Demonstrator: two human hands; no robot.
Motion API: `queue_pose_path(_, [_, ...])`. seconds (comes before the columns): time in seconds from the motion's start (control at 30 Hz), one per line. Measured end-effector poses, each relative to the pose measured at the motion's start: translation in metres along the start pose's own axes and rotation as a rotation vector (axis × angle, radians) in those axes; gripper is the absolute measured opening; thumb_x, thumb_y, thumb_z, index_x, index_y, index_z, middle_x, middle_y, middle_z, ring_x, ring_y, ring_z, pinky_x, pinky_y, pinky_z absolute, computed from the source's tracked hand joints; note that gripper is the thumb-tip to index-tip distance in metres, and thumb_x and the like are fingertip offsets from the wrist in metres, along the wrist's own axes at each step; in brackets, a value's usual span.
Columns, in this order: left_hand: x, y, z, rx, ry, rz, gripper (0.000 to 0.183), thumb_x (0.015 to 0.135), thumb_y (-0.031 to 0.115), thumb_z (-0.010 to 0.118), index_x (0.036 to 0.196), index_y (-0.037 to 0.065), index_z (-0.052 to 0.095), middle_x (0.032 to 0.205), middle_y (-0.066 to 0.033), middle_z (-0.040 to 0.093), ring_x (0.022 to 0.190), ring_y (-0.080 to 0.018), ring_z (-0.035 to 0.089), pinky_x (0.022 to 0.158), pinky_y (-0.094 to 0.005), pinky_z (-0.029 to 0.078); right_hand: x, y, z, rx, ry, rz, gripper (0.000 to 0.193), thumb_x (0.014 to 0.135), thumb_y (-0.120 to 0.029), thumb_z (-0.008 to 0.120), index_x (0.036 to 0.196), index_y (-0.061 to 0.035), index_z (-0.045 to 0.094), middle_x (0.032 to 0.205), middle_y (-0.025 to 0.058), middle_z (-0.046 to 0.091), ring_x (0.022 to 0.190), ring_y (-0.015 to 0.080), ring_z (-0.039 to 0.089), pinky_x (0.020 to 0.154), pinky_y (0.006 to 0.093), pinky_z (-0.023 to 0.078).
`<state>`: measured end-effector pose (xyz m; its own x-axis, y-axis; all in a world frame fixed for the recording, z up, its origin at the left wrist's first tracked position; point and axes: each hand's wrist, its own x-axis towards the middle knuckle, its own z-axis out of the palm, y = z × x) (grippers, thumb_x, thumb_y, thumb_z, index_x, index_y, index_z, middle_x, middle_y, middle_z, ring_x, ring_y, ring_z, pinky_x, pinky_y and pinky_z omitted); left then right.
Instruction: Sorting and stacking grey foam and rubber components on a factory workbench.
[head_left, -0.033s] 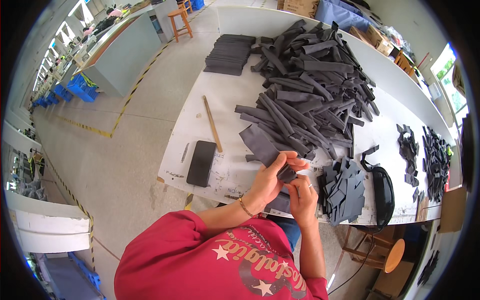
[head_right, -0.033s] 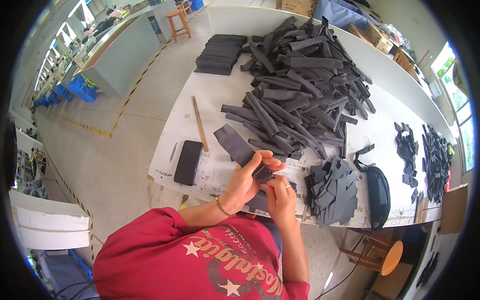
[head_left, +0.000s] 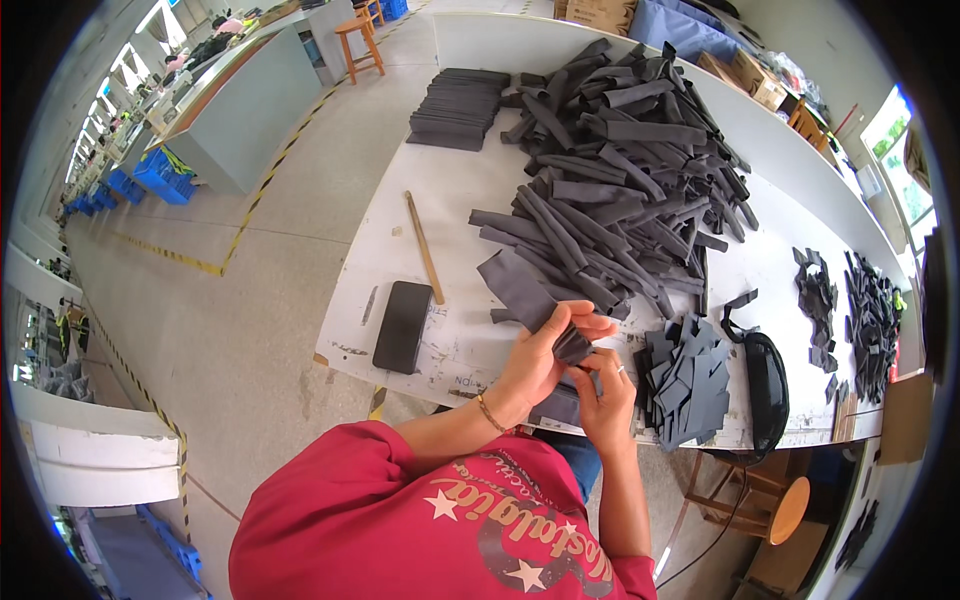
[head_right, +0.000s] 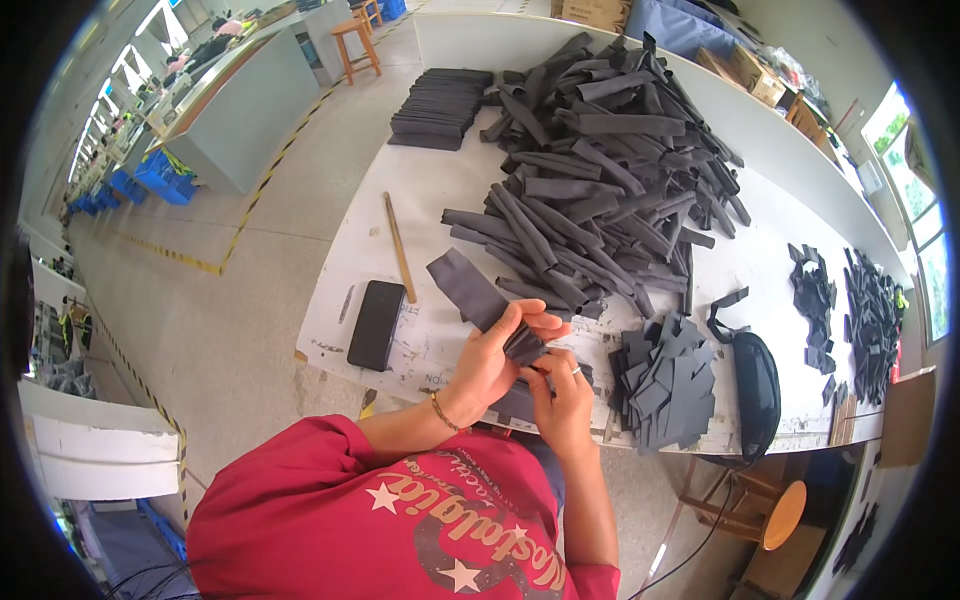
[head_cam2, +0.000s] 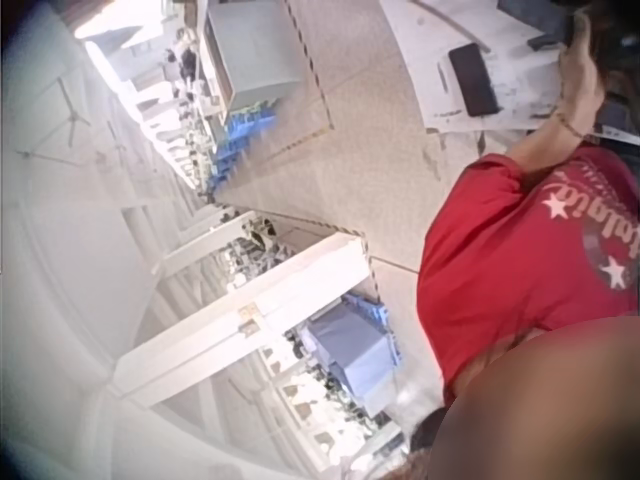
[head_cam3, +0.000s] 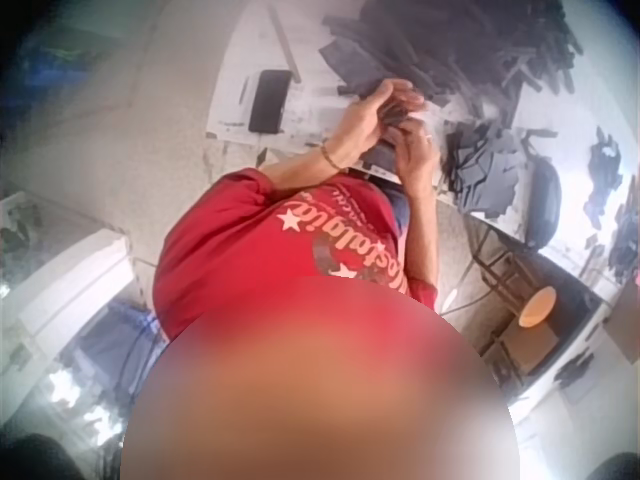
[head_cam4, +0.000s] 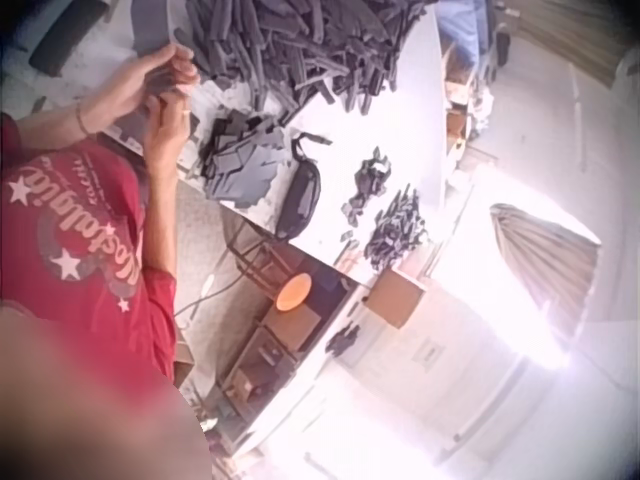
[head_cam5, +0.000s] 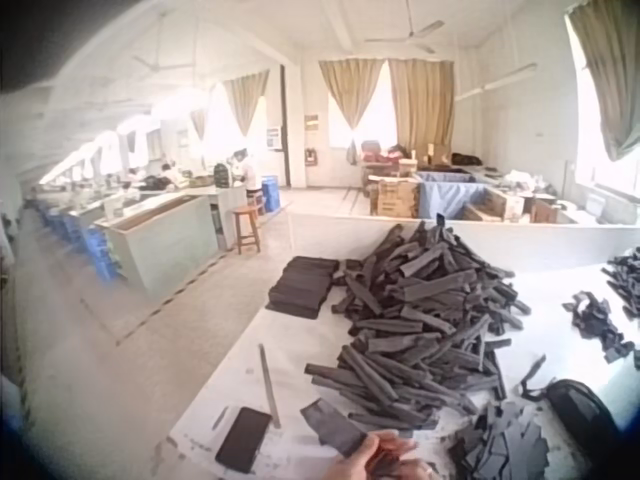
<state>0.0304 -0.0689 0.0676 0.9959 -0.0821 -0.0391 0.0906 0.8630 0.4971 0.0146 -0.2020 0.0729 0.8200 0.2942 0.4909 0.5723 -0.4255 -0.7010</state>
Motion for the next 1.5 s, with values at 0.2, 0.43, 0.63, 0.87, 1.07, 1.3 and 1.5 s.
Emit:
queue_pose_path(0.2, [0.009, 0.006, 0.000, 0.098, 0.005, 0.107, 0.040, 0.103, 0.034, 0.046, 0.122, 0.001, 0.056, 0.119, -0.0195, 0.064, 0.116, -0.0288, 0.060, 0.102, -0.0421, 0.046, -0.005, 0.000, 0.028, 0.433, 0.336, 0.341, 0.013, 0.087, -0.004, 0.070, 0.082, -0.0011, 0.058, 0.106, 0.0039, 0.053, 0.089, 0.0100, 0.050, 0.077, 0.0222, 0.041])
queue_pose_path(0.43, [0.010, 0.007, -0.005, 0.119, -0.141, 0.106, 0.035, 0.102, 0.032, 0.048, 0.120, 0.004, 0.060, 0.117, -0.0144, 0.067, 0.127, -0.0334, 0.052, 0.109, -0.0466, 0.040, -0.007, -0.004, 0.003, 1.173, 0.329, 0.801, 0.014, 0.091, -0.003, 0.066, 0.102, -0.0002, 0.060, 0.109, 0.0055, 0.055, 0.087, 0.0102, 0.055, 0.079, 0.0244, 0.045])
queue_pose_path(0.63, [0.013, 0.023, -0.028, 0.094, 0.080, 0.049, 0.036, 0.100, 0.029, 0.054, 0.118, -0.002, 0.061, 0.110, -0.0176, 0.067, 0.104, -0.0277, 0.065, 0.094, -0.0404, 0.052, -0.010, 0.005, -0.001, 0.593, 0.341, 0.543, 0.008, 0.089, -0.004, 0.070, 0.086, -0.0029, 0.063, 0.076, -0.0049, 0.058, 0.070, 0.0031, 0.048, 0.067, 0.0185, 0.039])
queue_pose_path(0.87, [0.001, 0.025, -0.044, 0.078, 0.291, -0.048, 0.033, 0.098, 0.026, 0.059, 0.111, -0.004, 0.063, 0.099, -0.0160, 0.070, 0.094, -0.0283, 0.068, 0.084, -0.0377, 0.056, -0.026, 0.022, -0.006, 0.703, 0.299, 0.682, 0.005, 0.089, -0.004, 0.067, 0.084, -0.0033, 0.065, 0.076, -0.0049, 0.058, 0.071, 0.0033, 0.048, 0.065, 0.0191, 0.037])
queue_pose_path(1.07, [0.019, 0.071, -0.092, 0.649, 0.341, 0.325, 0.029, 0.097, 0.023, 0.060, 0.106, -0.005, 0.067, 0.092, -0.0129, 0.071, 0.085, -0.0205, 0.068, 0.078, -0.0313, 0.054, -0.053, 0.065, -0.046, 0.740, 0.268, 0.826, 0.007, 0.091, -0.010, 0.065, 0.090, -0.0034, 0.067, 0.077, -0.0028, 0.061, 0.064, 0.0046, 0.050, 0.056, 0.0214, 0.038])
queue_pose_path(1.3, [0.054, 0.059, -0.082, 1.447, -0.092, 0.261, 0.022, 0.090, 0.020, 0.066, 0.103, 0.003, 0.070, 0.089, -0.0077, 0.069, 0.081, -0.0203, 0.066, 0.079, -0.0310, 0.052, -0.058, 0.078, -0.025, 0.342, 0.149, 0.821, 0.018, 0.087, -0.016, 0.071, 0.088, 0.0011, 0.069, 0.071, 0.0000, 0.061, 0.062, 0.0094, 0.050, 0.059, 0.0243, 0.041])
queue_pose_path(1.5, [0.067, 0.037, -0.108, 1.964, -0.326, 0.197, 0.017, 0.085, 0.017, 0.065, 0.095, 0.005, 0.069, 0.097, -0.0109, 0.066, 0.099, -0.0305, 0.061, 0.086, -0.0394, 0.049, -0.065, 0.089, -0.049, -0.407, 0.308, 0.574, 0.022, 0.086, -0.018, 0.071, 0.100, -0.0024, 0.065, 0.086, 0.0113, 0.060, 0.069, 0.0237, 0.057, 0.066, 0.0367, 0.047])
